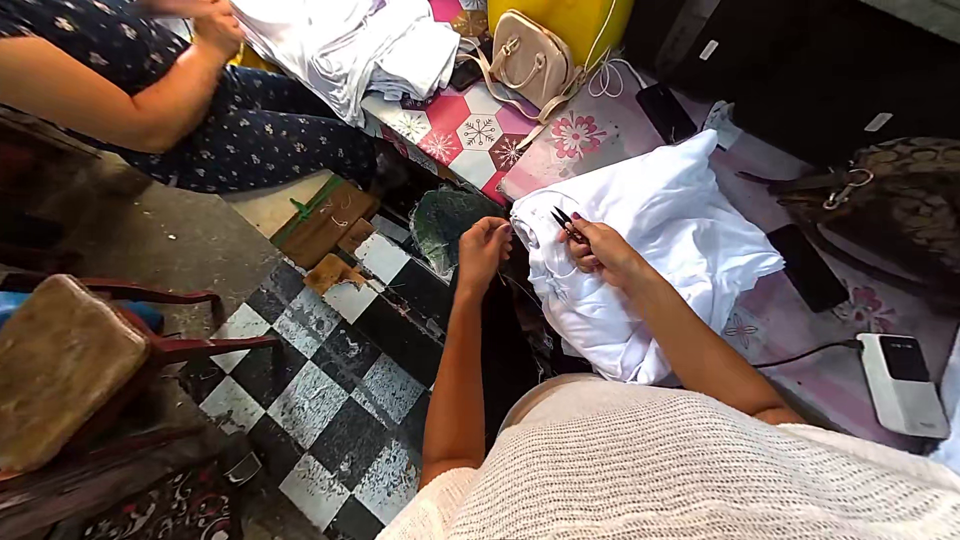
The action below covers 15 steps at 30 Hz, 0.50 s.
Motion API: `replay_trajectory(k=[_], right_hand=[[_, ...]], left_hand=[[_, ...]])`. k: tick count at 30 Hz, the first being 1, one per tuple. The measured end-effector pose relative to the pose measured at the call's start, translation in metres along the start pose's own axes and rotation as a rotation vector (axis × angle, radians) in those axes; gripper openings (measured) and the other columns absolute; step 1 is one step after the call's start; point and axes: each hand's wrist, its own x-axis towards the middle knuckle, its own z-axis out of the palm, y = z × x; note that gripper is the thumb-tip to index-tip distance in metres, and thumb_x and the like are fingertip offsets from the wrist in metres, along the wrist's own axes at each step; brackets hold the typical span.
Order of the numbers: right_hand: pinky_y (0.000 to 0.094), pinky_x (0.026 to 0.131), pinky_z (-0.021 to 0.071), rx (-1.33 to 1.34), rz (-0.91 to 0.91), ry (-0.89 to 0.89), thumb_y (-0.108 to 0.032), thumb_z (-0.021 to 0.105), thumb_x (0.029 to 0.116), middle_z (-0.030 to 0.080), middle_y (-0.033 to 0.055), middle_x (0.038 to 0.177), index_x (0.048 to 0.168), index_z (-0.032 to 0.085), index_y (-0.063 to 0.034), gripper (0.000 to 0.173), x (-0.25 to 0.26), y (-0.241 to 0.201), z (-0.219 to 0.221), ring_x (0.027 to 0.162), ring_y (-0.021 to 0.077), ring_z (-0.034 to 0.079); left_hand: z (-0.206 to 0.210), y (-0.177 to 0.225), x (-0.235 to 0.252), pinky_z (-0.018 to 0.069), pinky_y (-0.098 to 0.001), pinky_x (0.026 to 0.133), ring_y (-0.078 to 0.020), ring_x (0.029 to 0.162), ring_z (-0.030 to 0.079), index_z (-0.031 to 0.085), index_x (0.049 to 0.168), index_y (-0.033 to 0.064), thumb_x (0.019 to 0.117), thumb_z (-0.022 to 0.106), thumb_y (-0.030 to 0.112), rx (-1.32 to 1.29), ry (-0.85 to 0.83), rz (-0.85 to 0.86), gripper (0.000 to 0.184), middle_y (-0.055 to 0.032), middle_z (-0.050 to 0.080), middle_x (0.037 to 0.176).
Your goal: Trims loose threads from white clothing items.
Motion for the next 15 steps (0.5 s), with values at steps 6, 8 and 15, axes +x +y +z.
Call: replay_trajectory(k=[6, 8, 15], right_hand=[[0.0165, 0.039, 0.0253, -0.129, -0.22, 0.149, -0.046, 0.041, 0.1092, 0.032, -0.0093, 0.053, 0.1, 0.06, -0.016, 0.037, -0.033, -0.012, -0.026, 0.039, 0.0002, 0.026], [0.0172, 0.039, 0.0251, -0.188, -0.243, 0.193, -0.046, 0.043, 0.1088, 0.033, -0.0085, 0.054, 0.103, 0.063, -0.0158, 0.036, -0.045, -0.006, -0.036, 0.04, 0.001, 0.026], [0.0367, 0.071, 0.052, -0.61, -0.358, 0.436, -0.008, 0.052, 0.1055, 0.066, 0.0126, 0.098, 0.116, 0.068, -0.0006, 0.021, -0.056, -0.01, -0.074, 0.076, 0.0175, 0.059]], left_hand=[[-0.054, -0.021, 0.001, 0.0504, -0.0537, 0.1, -0.0367, 0.109, 0.067, 0.055, 0.139, -0.0069, 0.106, 0.044, 0.007, 0.409, 0.391, -0.226, 0.038, -0.0266, 0.068, 0.12], [-0.026, -0.008, -0.006, 0.0526, -0.055, 0.096, -0.0373, 0.109, 0.066, 0.052, 0.141, -0.0031, 0.1078, 0.044, 0.015, 0.397, 0.269, -0.14, 0.039, -0.0254, 0.066, 0.123], [0.072, -0.013, -0.016, 0.0539, -0.0515, 0.099, -0.0315, 0.105, 0.071, 0.06, 0.128, -0.008, 0.0952, 0.072, 0.03, 0.288, -0.195, -0.171, 0.051, -0.023, 0.072, 0.111]])
